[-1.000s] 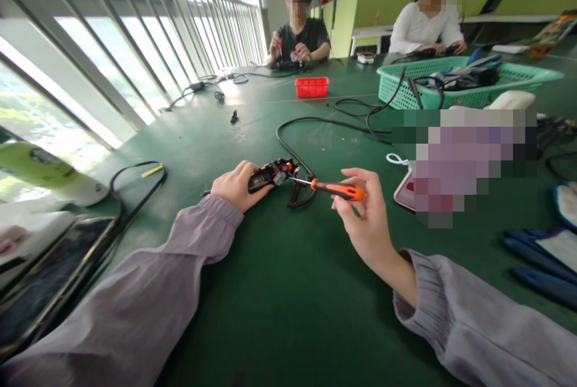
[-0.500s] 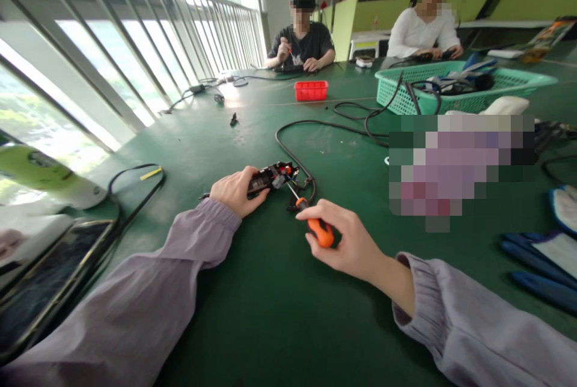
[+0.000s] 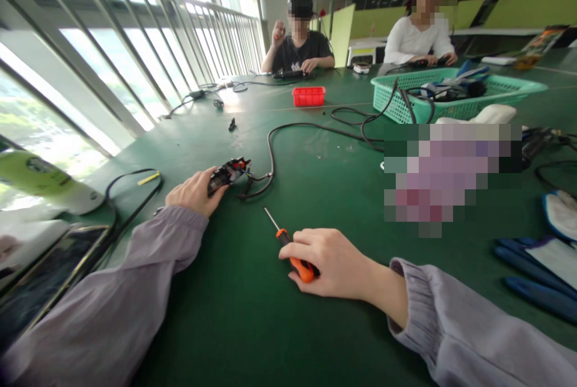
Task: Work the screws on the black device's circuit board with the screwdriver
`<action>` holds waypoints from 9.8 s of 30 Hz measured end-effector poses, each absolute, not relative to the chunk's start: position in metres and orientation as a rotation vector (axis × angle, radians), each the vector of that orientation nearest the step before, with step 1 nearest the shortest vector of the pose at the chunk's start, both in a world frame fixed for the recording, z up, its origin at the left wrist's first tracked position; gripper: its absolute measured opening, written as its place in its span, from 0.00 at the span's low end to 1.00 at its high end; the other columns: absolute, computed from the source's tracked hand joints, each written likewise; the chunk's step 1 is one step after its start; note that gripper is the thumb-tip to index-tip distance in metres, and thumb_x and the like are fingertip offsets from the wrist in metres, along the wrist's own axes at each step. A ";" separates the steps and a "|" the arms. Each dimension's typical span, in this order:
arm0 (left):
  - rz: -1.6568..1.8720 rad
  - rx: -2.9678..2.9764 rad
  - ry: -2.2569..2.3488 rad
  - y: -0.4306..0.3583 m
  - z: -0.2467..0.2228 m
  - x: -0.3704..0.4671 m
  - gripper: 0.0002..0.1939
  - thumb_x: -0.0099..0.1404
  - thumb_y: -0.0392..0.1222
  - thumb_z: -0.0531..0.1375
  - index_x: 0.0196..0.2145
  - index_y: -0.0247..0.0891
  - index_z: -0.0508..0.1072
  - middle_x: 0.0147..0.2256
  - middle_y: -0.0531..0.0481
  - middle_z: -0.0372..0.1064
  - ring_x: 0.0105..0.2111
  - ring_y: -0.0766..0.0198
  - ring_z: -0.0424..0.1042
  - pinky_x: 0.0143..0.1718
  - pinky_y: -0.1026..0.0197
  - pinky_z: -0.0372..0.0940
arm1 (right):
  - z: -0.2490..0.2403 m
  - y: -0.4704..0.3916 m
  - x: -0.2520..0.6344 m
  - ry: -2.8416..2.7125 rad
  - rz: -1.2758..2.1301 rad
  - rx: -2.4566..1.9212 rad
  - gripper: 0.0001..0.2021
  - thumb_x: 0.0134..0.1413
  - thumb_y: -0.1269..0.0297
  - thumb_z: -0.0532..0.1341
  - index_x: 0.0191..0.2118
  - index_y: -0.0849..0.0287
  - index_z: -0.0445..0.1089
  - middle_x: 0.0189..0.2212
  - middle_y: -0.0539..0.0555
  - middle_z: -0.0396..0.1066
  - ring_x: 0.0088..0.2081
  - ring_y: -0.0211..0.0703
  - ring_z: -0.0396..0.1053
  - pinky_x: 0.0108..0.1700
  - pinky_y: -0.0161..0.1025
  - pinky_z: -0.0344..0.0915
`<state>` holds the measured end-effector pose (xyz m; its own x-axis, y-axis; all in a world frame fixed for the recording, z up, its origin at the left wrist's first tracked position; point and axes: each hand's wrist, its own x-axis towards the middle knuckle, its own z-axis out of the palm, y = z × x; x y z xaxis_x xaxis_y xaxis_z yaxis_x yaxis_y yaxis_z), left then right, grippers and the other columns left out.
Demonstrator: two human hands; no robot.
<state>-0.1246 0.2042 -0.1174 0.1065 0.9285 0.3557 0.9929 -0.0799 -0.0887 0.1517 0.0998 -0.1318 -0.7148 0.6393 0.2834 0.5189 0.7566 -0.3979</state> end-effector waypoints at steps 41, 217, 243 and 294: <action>-0.825 -1.698 -1.683 0.198 -0.101 -0.203 0.17 0.63 0.44 0.51 0.49 0.39 0.63 0.44 0.40 0.69 0.44 0.53 0.68 0.47 0.50 0.55 | -0.116 0.098 0.146 -2.341 0.551 -1.015 0.12 0.49 0.69 0.57 0.42 0.57 0.65 0.31 0.51 0.67 0.28 0.35 0.65 0.32 0.33 0.63; -0.041 -2.405 -1.815 0.226 -0.102 -0.179 0.18 0.67 0.40 0.44 0.41 0.41 0.72 0.42 0.47 0.67 0.44 0.61 0.66 0.41 0.63 0.63 | -0.109 0.118 0.173 -1.904 0.732 -1.409 0.18 0.58 0.53 0.50 0.50 0.56 0.62 0.30 0.50 0.68 0.26 0.36 0.61 0.33 0.36 0.57; -0.980 -2.526 -1.436 0.222 -0.101 -0.086 0.10 0.65 0.44 0.51 0.35 0.41 0.71 0.33 0.52 0.70 0.35 0.67 0.68 0.38 0.66 0.63 | -0.105 0.155 0.172 -1.492 0.602 -1.238 0.13 0.55 0.58 0.52 0.32 0.59 0.70 0.30 0.53 0.71 0.26 0.37 0.67 0.30 0.36 0.63; -0.740 -2.327 -1.829 0.228 -0.118 -0.070 0.22 0.58 0.51 0.58 0.50 0.48 0.67 0.48 0.47 0.67 0.50 0.50 0.60 0.53 0.43 0.49 | -0.067 0.171 0.158 -1.281 0.359 -1.187 0.10 0.45 0.65 0.60 0.35 0.56 0.60 0.29 0.48 0.63 0.25 0.33 0.64 0.28 0.33 0.64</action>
